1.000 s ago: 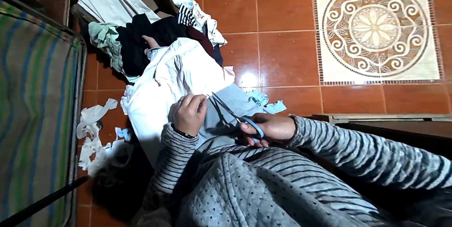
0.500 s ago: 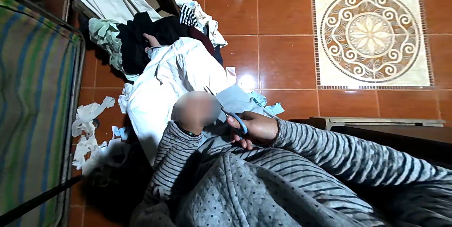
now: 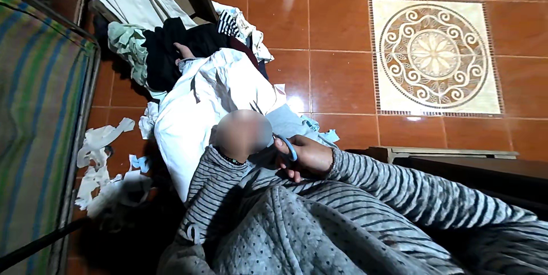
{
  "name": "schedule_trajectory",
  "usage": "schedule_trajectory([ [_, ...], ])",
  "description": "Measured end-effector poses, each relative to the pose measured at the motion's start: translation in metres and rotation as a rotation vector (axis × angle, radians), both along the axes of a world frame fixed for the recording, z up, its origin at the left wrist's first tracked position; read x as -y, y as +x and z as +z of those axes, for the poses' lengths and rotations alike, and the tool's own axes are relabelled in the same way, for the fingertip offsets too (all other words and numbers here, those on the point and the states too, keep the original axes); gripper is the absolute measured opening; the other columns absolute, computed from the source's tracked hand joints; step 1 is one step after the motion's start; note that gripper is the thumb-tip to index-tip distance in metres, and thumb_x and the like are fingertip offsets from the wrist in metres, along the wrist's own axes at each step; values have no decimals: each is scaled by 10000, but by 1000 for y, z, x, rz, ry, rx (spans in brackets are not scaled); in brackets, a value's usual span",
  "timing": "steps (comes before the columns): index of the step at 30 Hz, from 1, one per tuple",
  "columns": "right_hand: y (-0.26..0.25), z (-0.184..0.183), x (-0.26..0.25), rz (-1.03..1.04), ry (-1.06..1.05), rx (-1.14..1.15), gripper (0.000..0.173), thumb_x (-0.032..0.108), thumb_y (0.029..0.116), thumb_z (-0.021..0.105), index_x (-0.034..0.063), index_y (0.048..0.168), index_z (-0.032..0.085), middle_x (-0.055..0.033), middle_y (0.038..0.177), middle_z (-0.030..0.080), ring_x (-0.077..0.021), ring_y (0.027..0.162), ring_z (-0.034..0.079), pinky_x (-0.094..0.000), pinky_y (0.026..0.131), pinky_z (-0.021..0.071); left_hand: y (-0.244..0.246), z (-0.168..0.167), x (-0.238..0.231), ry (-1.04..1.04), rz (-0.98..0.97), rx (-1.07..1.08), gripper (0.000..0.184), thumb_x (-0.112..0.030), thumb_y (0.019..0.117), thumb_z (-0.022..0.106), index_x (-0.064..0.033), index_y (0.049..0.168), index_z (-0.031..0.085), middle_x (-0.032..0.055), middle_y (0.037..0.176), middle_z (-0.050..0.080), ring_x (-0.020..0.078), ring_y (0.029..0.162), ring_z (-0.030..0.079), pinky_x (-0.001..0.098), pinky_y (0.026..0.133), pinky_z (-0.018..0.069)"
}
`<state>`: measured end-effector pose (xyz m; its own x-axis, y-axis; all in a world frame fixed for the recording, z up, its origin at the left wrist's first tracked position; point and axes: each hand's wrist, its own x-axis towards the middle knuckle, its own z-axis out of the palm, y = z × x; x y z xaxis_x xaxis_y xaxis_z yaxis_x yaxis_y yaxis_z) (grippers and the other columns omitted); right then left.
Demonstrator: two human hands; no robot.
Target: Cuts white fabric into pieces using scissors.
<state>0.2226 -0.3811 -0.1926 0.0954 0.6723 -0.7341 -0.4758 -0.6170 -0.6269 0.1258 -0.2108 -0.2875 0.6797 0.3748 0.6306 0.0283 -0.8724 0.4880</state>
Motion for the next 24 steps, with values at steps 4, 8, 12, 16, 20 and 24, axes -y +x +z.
schedule_trajectory([
  [4,1,-1,3,10,35,-7,508,481,1079,388,112,801,601,11,694,667,-87,511,620,-239,479,538,1,0,1,-8,-4,20,95,-168,884,721,-111,894,797,50,811,719,182,796,677,292,746,544],
  [8,1,-2,3,13,48,-16,500,483,1070,408,113,796,603,11,694,667,-84,508,618,-236,476,535,1,1,0,-4,-11,33,98,-163,889,719,-100,908,792,56,817,719,191,797,677,294,748,548],
  [12,1,-2,2,18,53,-8,510,478,1075,397,116,782,607,15,693,670,-80,505,614,-232,473,531,1,2,0,-5,-6,36,96,-167,890,720,-106,898,793,51,816,719,185,796,673,291,745,541],
  [16,-1,-6,3,1,85,20,477,458,1058,427,128,759,597,21,675,661,-74,484,597,-231,453,517,3,1,1,2,11,55,96,-179,887,727,-111,890,794,45,808,716,177,786,668,285,740,537],
  [20,-4,-8,6,-35,122,36,428,403,1048,469,135,737,590,28,655,649,-67,468,584,-224,436,509,3,0,1,-2,20,62,95,-182,892,723,-117,880,791,35,802,714,172,788,663,286,742,527],
  [24,-2,-4,1,-30,94,16,450,416,1070,435,125,764,592,20,668,658,-72,473,592,-223,442,512,2,2,0,-2,13,72,101,-181,893,724,-104,878,788,50,802,712,178,785,668,278,744,540],
])
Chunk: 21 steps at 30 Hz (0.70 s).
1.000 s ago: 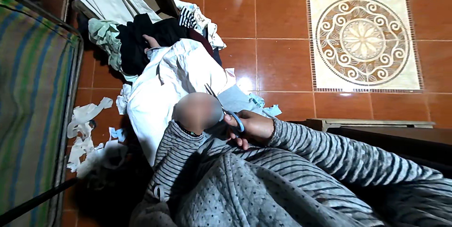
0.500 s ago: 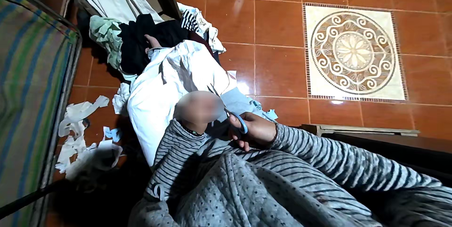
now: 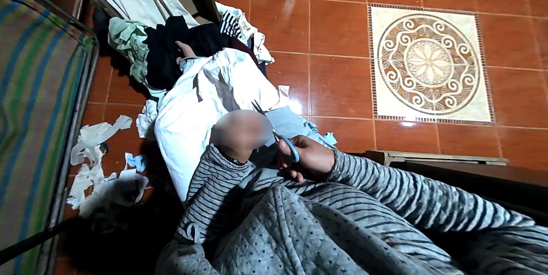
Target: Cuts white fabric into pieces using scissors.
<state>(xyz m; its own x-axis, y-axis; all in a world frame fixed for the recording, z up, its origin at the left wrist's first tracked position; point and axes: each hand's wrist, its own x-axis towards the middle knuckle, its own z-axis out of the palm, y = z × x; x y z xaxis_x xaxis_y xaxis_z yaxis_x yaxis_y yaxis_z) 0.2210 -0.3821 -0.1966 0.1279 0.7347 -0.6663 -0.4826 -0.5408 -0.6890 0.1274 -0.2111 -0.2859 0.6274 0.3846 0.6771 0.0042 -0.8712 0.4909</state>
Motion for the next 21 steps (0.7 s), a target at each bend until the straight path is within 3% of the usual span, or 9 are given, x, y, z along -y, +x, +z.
schedule_trajectory([
  [6,7,3,-11,13,-15,-8,506,435,1097,349,112,788,588,14,676,653,-72,483,589,-219,459,511,-1,1,2,3,11,35,110,-191,906,725,-113,865,791,45,798,710,173,796,667,281,753,536],
  [14,5,-7,-10,-31,94,3,438,397,1054,448,139,733,593,32,659,657,-49,459,569,-206,427,489,-1,1,0,1,-10,46,126,-204,914,726,-98,877,783,49,804,704,173,807,665,275,765,536],
  [21,17,-6,-21,16,80,7,500,493,1056,401,129,779,602,26,689,659,-55,490,584,-209,446,495,-4,2,3,-8,-24,65,54,-162,883,750,-118,864,774,38,807,700,165,812,659,273,785,533],
])
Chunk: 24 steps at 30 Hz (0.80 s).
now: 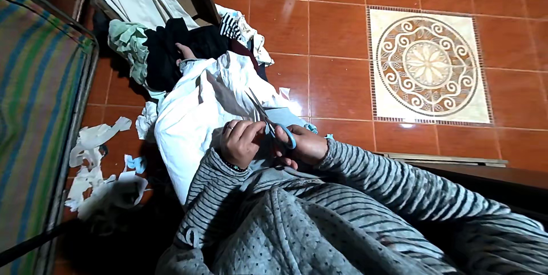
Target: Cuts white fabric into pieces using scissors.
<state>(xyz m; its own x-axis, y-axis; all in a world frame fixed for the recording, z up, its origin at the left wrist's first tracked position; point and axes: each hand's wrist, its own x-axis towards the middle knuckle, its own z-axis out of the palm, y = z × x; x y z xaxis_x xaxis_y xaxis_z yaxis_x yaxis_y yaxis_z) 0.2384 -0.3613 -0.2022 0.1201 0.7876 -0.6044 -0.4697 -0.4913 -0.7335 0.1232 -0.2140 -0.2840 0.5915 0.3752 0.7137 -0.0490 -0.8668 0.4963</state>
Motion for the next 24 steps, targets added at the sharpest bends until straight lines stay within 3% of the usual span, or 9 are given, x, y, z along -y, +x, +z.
schedule_trajectory([
  [10,5,-7,-1,-20,70,-3,400,421,1016,522,156,724,592,42,659,653,-34,458,557,-187,419,466,-1,0,-2,-9,11,15,88,-192,902,747,-116,864,771,33,804,695,156,811,655,263,785,531],
  [14,8,-5,-6,-25,37,-5,446,438,1062,443,131,779,598,31,672,654,-41,465,563,-188,423,469,-2,1,-2,20,2,11,80,-188,868,764,-110,851,772,36,804,696,159,814,653,258,794,524],
  [18,12,-5,-12,-28,32,-5,472,485,1046,456,136,766,605,39,660,637,-39,471,562,-188,425,466,-2,0,-2,21,2,24,99,-188,865,764,-103,816,755,37,791,695,157,815,656,249,797,530],
  [21,12,-5,-13,-15,43,-9,463,444,1064,424,137,766,600,45,662,634,-32,473,556,-180,430,463,-3,0,-3,13,-12,19,108,-194,883,747,-100,833,759,43,805,696,162,823,655,250,801,531],
  [24,13,-6,-12,-10,59,-15,415,419,1043,478,144,759,602,43,665,649,-30,469,560,-180,429,467,-4,1,-2,11,-9,14,118,-206,881,754,-94,846,768,49,808,703,164,818,658,258,799,532],
])
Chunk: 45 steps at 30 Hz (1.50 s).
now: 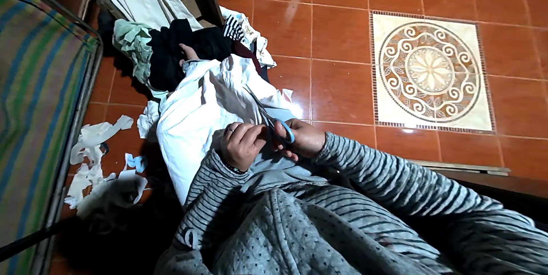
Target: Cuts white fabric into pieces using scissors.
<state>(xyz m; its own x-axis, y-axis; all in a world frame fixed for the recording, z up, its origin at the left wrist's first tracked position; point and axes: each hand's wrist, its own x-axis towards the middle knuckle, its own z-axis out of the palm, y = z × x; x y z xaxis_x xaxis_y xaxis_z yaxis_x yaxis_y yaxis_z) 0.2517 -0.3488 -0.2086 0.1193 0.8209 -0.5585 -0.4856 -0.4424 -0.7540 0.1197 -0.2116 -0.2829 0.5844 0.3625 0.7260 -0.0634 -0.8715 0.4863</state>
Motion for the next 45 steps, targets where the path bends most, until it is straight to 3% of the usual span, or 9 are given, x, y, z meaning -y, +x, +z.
schedule_trajectory([
  [7,3,3,0,41,-33,-4,466,502,1056,417,131,837,595,31,702,653,-43,489,573,-189,442,481,0,-1,0,-19,-7,22,118,-198,880,754,-98,819,752,39,795,694,154,815,648,248,799,520],
  [17,2,0,-6,34,-20,5,473,452,1073,413,125,787,600,30,674,636,-40,470,554,-186,428,463,-2,-3,-1,-17,-16,6,121,-183,887,735,-90,809,732,50,810,695,162,822,657,253,801,534],
  [23,1,0,-1,61,7,0,506,560,1029,446,143,790,608,36,690,656,-43,485,571,-195,434,472,0,-3,0,-16,-7,22,121,-202,886,764,-100,822,748,41,805,699,153,809,656,249,795,533],
  [30,-1,2,-2,44,-10,4,456,418,1079,390,125,809,611,38,678,651,-37,472,565,-189,433,475,-2,-1,0,-16,4,3,114,-202,875,762,-97,830,760,44,800,704,154,803,659,253,788,533],
  [38,-6,-1,-4,10,31,8,420,417,1042,474,146,744,595,51,656,638,-20,452,536,-176,412,443,-2,0,0,-28,-3,4,130,-214,897,746,-94,850,765,46,801,703,153,799,656,252,787,530],
  [45,-4,5,-15,-19,-49,8,483,425,1091,369,125,784,592,43,653,610,-28,465,534,-182,424,449,-2,-2,0,-12,-14,30,186,-231,930,702,-98,800,703,46,782,675,156,799,651,241,785,535],
])
